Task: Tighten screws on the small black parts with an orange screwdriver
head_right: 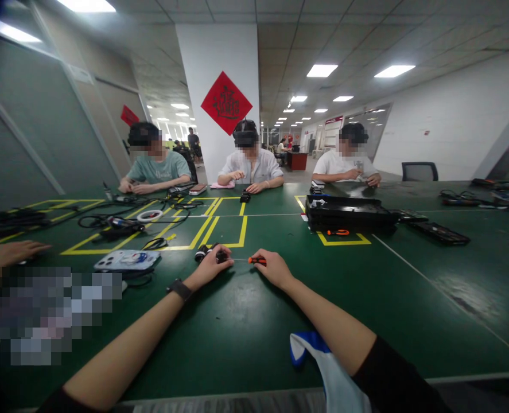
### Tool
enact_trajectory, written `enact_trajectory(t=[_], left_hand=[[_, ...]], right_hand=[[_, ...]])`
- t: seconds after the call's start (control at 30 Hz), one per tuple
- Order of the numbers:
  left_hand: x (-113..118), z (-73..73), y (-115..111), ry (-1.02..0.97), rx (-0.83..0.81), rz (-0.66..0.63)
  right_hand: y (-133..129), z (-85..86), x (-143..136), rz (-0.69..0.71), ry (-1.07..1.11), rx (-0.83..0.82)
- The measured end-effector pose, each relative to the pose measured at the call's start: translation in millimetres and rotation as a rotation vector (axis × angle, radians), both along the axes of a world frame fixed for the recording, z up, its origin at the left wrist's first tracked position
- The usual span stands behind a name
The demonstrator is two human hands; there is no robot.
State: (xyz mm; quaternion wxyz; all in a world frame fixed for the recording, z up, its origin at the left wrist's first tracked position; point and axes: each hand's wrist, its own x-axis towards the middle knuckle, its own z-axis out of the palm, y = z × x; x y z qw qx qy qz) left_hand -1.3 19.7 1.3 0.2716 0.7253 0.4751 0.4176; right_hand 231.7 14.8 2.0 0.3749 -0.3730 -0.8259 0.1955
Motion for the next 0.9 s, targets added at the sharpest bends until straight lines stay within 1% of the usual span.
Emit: enact_trajectory(t=[0.13,0.2,0.4,0.47,0.6,0.77,0.83,0.9], left_hand=[[4.3,-2.3,0.0,0.015,0.057,0.128],[5.4,-2.7,0.3,0.025,0.067,0.143],[-0.8,0.2,-1.4,-0.024,-0.016,-0.021],[-3.3,1.6,-3.2,-0.02,-0.029,-0.046],[-4.5,3.1,-5.5,-0.017,-0.011,-0.041],[-3.9,2.5,-5.1,0.02,0.023,0.011],[-4.2,2.1,-5.3,0.014,0.016,-0.005],[-4.3,2.1,-5.9,-0.006,-0.011,-0.048]], right_hand=[[-0.5,1.3,-1.4,-0.025,-0.068,0.058],[-0.3,1.9,-1.9,-0.02,-0.096,0.084],[-1.8,1.6,-1.6,0.006,-0.176,0.141],[-2.5,1.4,-1.7,-0.005,-0.19,0.151],[-1.5,0.5,-1.8,-0.022,-0.193,0.148],[-0.7,1.3,-2.9,0.002,-0.19,0.124],[-2.3,2.9,-3.9,-0.006,-0.19,0.116],[-4.6,5.1,-4.6,-0.011,-0.184,0.112]])
